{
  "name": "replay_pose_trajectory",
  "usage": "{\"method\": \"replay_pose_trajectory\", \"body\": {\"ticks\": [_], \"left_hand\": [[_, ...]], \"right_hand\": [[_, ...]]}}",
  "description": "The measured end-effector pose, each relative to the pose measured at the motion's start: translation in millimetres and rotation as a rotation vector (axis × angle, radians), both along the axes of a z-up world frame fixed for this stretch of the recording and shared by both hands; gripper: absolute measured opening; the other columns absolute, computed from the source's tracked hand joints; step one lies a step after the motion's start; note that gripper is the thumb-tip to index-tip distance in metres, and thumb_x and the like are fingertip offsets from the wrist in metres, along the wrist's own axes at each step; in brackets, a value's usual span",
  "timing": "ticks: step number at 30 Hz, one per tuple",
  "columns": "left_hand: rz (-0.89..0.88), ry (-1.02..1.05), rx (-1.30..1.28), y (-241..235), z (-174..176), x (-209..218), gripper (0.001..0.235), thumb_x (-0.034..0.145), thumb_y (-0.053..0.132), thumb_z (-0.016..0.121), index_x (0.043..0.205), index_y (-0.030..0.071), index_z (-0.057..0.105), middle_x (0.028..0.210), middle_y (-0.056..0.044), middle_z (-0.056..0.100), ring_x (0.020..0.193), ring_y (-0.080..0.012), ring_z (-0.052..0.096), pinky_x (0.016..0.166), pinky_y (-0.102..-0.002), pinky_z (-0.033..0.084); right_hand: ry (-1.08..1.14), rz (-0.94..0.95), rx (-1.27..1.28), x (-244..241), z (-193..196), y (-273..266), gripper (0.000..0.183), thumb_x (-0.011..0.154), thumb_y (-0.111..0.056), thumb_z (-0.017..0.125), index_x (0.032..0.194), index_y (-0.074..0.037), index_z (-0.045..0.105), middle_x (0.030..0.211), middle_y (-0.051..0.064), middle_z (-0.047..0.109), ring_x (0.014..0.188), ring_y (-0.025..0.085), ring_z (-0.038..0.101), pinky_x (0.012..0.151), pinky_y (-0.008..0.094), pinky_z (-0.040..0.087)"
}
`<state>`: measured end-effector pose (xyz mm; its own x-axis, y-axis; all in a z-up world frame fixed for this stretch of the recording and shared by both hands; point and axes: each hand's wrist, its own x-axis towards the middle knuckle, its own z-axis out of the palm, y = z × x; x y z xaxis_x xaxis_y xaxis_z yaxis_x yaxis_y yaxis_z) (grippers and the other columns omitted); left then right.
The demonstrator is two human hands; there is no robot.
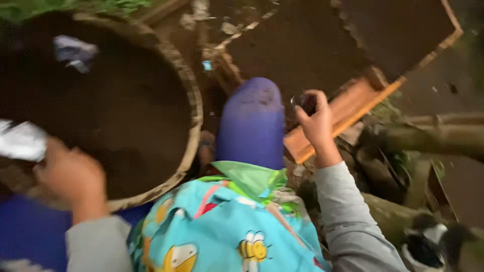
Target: The person sits with a round container of soil on their lap, repeatedly scooping soil and small items into their hands, then transferring the soil into a rectangular wooden tray beside them. The person uses both hands to handle the soil and items, occasionally adjusting the tray.
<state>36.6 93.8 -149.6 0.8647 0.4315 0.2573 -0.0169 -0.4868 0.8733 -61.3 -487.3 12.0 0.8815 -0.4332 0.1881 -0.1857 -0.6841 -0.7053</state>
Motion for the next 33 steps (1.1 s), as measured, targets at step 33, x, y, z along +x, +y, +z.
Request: {"method": "replay_pose_trajectory", "body": {"ticks": [33], "left_hand": [[-0.441,0.086,-0.808,-93.2,127.8,-55.9,0.047,0.079,-0.004,0.074,0.125,0.001,0.063,0.087,-0.008,0.069,0.076,-0.0088,0.067,0.073,-0.023,0.056]], "right_hand": [[0.036,0.572,0.148,39.4,54.9,185.0,0.039,0.088,-0.01,0.067,0.127,-0.01,0.064,0.117,0.01,0.065,0.117,0.029,0.057,0.104,0.04,0.04]]}}
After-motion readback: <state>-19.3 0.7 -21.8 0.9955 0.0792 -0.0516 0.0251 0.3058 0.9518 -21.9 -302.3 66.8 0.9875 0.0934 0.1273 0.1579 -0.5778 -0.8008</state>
